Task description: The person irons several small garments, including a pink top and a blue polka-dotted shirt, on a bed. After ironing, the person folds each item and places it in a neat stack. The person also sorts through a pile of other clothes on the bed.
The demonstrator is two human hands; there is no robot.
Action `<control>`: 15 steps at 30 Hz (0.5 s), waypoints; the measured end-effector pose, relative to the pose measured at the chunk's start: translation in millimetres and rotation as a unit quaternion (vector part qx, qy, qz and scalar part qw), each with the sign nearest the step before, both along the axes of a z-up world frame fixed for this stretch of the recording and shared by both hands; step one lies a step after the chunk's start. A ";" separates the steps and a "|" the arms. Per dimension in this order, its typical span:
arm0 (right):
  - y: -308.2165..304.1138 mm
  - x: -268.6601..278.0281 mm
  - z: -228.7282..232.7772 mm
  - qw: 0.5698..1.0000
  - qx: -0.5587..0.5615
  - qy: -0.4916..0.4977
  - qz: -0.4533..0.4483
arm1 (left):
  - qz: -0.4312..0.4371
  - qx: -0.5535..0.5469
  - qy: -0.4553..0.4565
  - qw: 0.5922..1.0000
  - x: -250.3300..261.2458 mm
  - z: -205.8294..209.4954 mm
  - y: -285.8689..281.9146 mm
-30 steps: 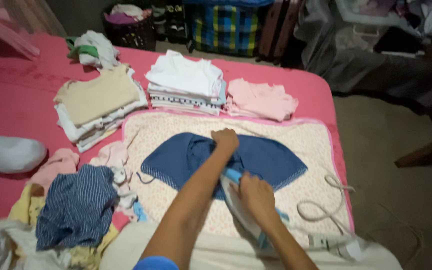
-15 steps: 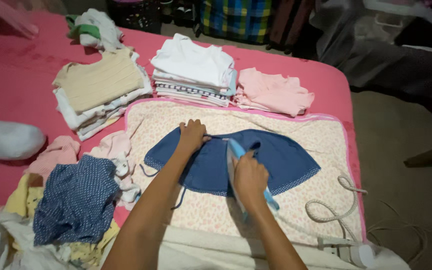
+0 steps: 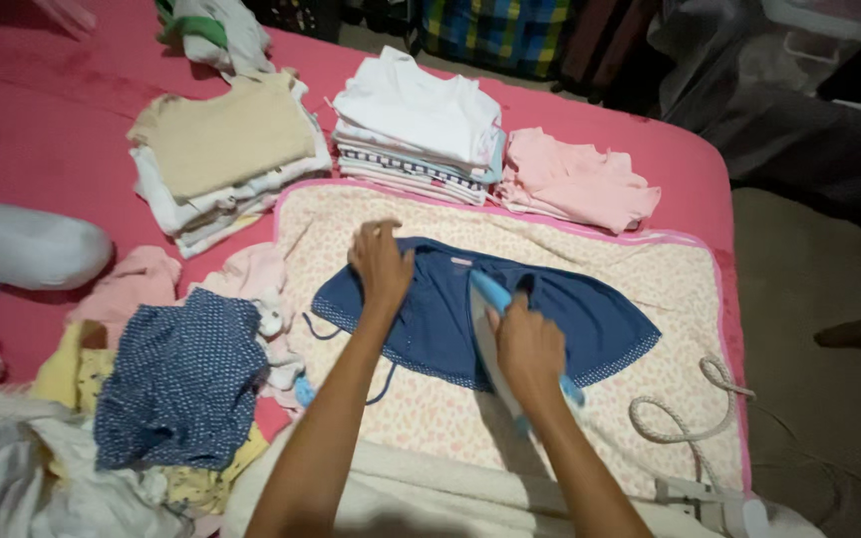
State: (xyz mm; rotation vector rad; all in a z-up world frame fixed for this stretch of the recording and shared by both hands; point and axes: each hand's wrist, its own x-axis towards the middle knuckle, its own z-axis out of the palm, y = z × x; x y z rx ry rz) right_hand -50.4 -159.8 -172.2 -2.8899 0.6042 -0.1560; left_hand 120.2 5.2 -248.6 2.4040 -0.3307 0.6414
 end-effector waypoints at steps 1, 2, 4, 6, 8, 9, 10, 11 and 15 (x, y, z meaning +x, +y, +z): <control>-2.2 17.9 -2.5 1.000 -0.003 -0.013 -0.002 | 0.016 -0.026 -0.018 0.999 -16.3 11.7 7.3; -5.9 33.7 -4.4 0.999 -0.004 -0.025 0.020 | 0.058 0.000 0.018 0.998 -34.9 20.9 18.5; -12.0 56.5 -6.9 0.999 0.006 -0.035 0.040 | 0.136 0.036 0.083 0.987 -69.3 32.3 40.6; -10.4 68.1 -5.0 0.998 0.026 -0.036 0.036 | 0.208 0.055 0.139 0.967 -89.1 36.3 59.4; 0.1 48.9 -5.0 0.998 0.043 -0.029 0.034 | 0.224 0.078 0.201 0.950 -85.8 33.1 73.6; 6.1 32.6 -5.2 0.998 0.052 -0.023 0.032 | 0.231 0.090 0.234 0.940 -85.0 26.1 77.6; 16.8 14.0 -6.1 0.997 0.065 -0.012 0.038 | 0.220 0.105 0.220 0.944 -83.6 17.4 81.2; 30.7 -7.3 -8.4 0.996 0.078 0.000 0.044 | 0.209 0.120 0.207 0.948 -82.6 6.7 84.5; 48.2 -6.0 -17.2 0.999 0.034 -0.005 0.033 | 0.147 0.019 0.249 0.957 -62.0 -50.4 95.2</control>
